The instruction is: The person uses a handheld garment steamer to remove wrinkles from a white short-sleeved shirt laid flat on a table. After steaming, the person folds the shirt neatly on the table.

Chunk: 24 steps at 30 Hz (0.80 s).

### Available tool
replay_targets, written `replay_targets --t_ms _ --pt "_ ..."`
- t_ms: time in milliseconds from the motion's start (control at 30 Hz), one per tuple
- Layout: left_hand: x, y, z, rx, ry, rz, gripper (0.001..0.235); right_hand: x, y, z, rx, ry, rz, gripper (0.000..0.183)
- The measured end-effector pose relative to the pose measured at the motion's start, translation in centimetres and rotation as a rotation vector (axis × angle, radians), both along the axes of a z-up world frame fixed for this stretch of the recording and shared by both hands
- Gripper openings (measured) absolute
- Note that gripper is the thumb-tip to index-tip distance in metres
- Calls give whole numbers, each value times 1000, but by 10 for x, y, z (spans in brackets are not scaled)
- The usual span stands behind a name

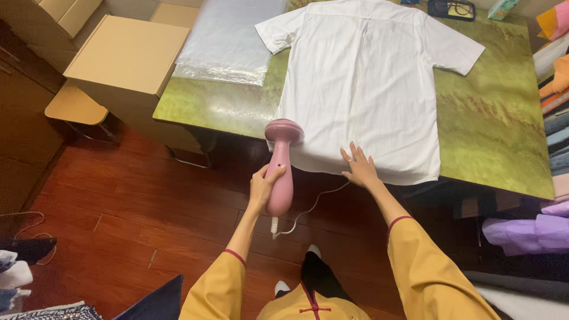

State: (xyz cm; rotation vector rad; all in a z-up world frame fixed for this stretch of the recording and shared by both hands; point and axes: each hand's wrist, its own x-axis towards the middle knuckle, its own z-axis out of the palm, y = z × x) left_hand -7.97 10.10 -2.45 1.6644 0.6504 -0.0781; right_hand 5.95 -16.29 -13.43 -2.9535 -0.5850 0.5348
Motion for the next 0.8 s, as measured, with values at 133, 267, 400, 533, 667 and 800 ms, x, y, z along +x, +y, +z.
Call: replay_targets --t_ms 133,267,400,533,667,800 --pt "40 -10 -3 40 2 -31 55 4 2 -1 -21 30 -3 73" --pt "100 -36 -8 15 -13 -81 59 11 -1 -1 -43 47 4 73" --pt "136 -61 -17 -9 -25 -128 62 10 -2 1 -34 52 20 73" --pt "114 -71 -20 -20 -33 -147 60 4 2 13 -20 61 6 72" --pt "58 -72 10 -30 7 -144 61 6 0 9 -54 52 4 73" --pt "22 -63 10 -28 43 -135 57 7 0 0 -41 55 -15 74"
